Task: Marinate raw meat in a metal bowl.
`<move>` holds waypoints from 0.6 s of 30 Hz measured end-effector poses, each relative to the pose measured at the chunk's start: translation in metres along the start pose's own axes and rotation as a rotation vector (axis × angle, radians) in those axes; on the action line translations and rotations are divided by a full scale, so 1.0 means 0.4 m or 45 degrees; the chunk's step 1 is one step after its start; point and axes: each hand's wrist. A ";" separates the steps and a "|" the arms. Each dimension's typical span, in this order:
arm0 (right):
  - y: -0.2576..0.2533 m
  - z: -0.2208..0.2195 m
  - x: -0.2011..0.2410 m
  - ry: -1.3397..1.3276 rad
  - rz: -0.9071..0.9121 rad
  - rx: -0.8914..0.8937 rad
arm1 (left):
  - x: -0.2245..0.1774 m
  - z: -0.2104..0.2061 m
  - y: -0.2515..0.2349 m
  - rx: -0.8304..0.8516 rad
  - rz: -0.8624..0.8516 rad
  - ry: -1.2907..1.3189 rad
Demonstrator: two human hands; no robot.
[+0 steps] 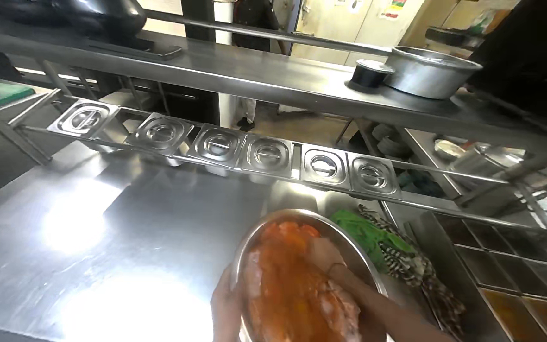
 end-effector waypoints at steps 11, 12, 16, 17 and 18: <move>-0.060 0.079 -0.019 0.012 0.131 0.221 | -0.085 -0.003 -0.157 0.353 -0.073 -0.583; -0.097 0.052 0.017 0.029 0.137 0.217 | -0.094 -0.012 -0.165 0.376 -0.078 -0.613; -0.041 -0.090 0.204 0.199 0.417 0.406 | -0.105 -0.015 -0.201 0.387 -0.121 -0.623; 0.013 -0.106 0.218 0.275 0.517 0.470 | -0.101 -0.013 -0.202 0.394 -0.131 -0.621; 0.074 -0.110 0.212 0.345 0.600 0.548 | -0.098 -0.012 -0.198 0.400 -0.140 -0.632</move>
Point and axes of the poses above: each hand's wrist, its own y-axis away from the middle knuckle, its own z-axis out of the back of the hand, x = y × z, and after that the axes turned 10 degrees about -y, right-handed
